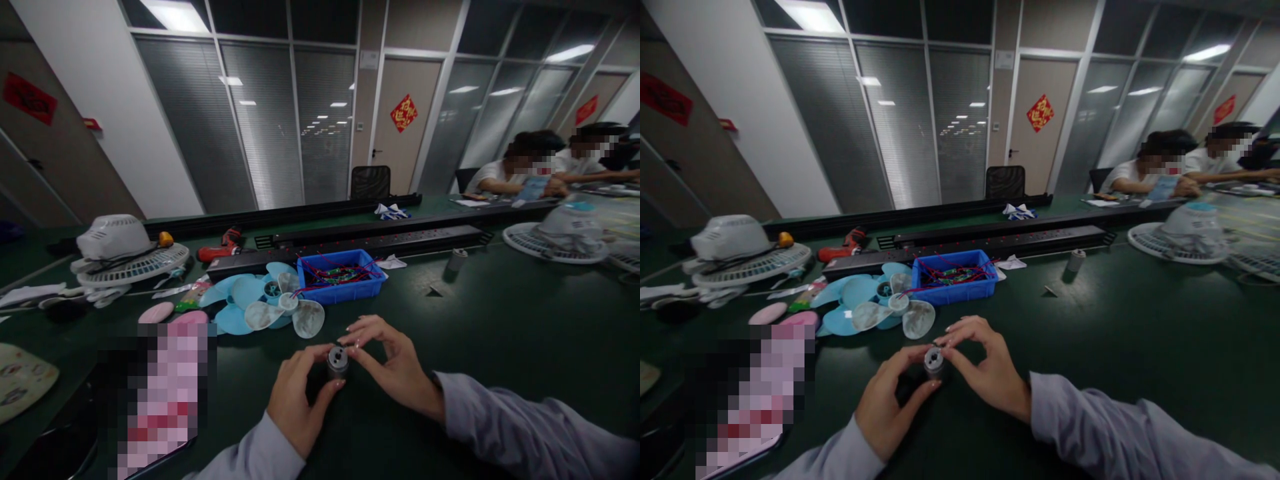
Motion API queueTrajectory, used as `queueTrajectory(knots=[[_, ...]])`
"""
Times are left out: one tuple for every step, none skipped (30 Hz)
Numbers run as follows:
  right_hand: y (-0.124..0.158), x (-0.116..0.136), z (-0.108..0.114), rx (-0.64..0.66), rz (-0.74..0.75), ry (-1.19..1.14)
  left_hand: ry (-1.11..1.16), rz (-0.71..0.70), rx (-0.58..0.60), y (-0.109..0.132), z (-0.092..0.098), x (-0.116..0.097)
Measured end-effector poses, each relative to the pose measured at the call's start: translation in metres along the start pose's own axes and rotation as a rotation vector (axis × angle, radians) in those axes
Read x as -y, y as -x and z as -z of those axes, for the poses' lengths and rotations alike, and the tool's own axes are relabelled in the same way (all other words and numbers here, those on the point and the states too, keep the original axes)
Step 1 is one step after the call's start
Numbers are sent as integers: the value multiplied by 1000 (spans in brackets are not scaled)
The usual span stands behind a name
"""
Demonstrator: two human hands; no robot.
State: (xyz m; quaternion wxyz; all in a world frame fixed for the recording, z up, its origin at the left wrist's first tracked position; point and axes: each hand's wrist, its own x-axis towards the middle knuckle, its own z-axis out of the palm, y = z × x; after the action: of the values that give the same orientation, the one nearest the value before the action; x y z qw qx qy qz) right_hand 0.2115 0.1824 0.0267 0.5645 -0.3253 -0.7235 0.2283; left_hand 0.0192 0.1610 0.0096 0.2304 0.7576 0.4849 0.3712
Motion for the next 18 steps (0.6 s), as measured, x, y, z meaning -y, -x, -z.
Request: queueTrajectory(knots=[[0,1,-1,16,-3,-7,8,-8,-6,0,-1,0],[0,1,-2,35,-9,-13,16,-18,-11,0,-1,0],[0,2,-3,51,-15,-19,21,-30,-8,0,-1,0],[0,3,-3,63,-18,-23,24,-40,-3,0,-1,-1],[1,3,-3,68,-18,-26,26,-44,-2,0,-1,-1],[1,3,-3,67,-14,-29,29,-44,-2,0,-1,-1],[1,3,-3,64,-10,-31,33,-39,-4,0,-1,-2],[1,3,-4,60,-7,-34,38,-33,-8,0,0,-3],[1,3,-4,60,-5,-37,44,-28,-11,0,0,-4],[1,3,-4,61,-7,-41,48,-25,-13,0,0,-4],[1,3,-5,60,-10,-46,50,-25,-10,0,0,-5],[1,3,-5,55,-15,-50,49,-24,-8,0,0,-6],[1,2,-5,44,-21,-55,46,-24,-7,0,0,-6],[1,2,-6,29,-28,-60,41,-23,-7,-1,0,-6],[1,2,-6,16,-35,-64,35,-20,-9,-1,0,-6],[1,1,-6,11,-43,-64,29,-19,-11,-1,0,-6],[1,1,-7,10,-52,-60,23,-18,-12,-1,0,-5],[1,1,-7,13,-63,-52,20,-18,-10,-1,0,-5]])
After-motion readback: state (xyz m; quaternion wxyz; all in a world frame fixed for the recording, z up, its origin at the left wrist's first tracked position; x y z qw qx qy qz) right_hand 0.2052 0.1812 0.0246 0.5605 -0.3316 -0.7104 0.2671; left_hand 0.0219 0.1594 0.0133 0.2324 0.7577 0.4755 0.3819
